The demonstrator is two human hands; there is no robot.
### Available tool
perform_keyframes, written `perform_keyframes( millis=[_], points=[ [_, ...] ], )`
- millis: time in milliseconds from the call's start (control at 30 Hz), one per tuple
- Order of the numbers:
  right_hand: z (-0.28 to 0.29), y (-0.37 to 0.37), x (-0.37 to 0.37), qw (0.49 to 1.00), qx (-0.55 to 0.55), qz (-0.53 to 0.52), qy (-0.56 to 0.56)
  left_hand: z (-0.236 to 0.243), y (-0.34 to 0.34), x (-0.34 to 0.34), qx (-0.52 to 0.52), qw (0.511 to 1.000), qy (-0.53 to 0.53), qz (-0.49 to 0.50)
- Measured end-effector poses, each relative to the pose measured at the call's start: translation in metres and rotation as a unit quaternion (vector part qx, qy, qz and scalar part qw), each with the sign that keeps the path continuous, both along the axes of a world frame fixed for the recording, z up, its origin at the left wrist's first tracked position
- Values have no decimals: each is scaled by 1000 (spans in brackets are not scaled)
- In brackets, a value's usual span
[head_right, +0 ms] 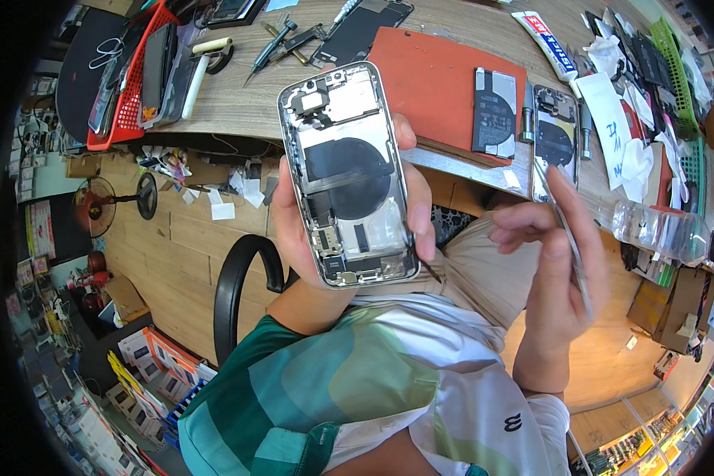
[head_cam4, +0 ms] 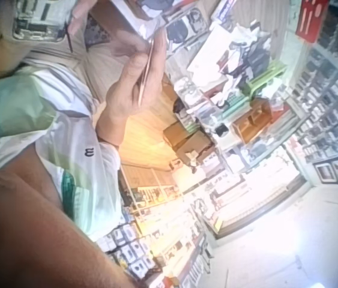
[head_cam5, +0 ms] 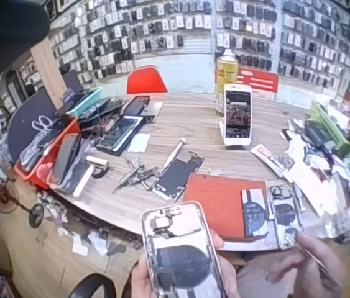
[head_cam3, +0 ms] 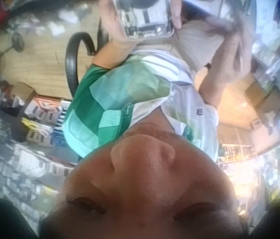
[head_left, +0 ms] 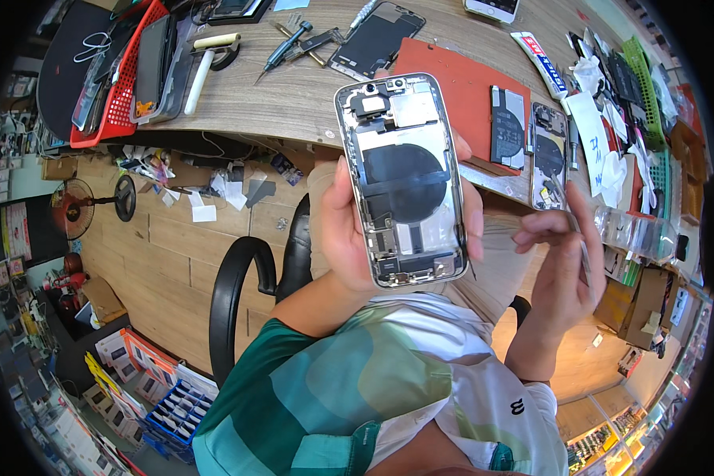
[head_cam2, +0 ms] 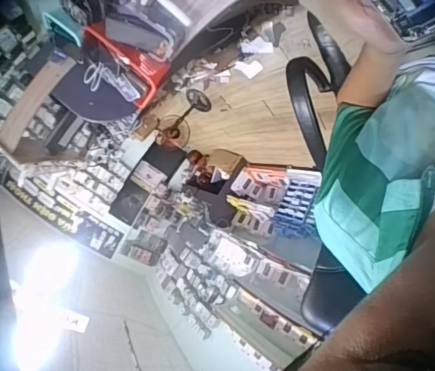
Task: The person uses tweezers and a metal spudger to carefully remove internal components from a disassembled smartphone. They lift and detach a circular wireless charging coil and set it aside on the workbench.
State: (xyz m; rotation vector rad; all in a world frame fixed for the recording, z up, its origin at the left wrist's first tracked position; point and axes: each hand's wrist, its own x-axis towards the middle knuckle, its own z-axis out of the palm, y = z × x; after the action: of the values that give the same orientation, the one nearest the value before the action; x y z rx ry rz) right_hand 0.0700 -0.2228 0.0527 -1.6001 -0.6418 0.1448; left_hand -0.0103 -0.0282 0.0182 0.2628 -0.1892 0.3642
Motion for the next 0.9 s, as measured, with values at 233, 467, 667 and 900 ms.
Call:
perform_keyframes(
  millis=[233,467,667,900],
  points=[
    [43,10,-4,988,-25,38,-150,-7,-4,3,152,985,79,9],
    [56,42,4,949,-21,224,-221,-13,-8,9,142,982,61,110],
    [57,46,3,953,-25,223,-201,-19,-1,12,138,981,12,135],
    [52,41,7,956,-31,242,-165,-30,10,12,203,969,-57,128]
  ],
)
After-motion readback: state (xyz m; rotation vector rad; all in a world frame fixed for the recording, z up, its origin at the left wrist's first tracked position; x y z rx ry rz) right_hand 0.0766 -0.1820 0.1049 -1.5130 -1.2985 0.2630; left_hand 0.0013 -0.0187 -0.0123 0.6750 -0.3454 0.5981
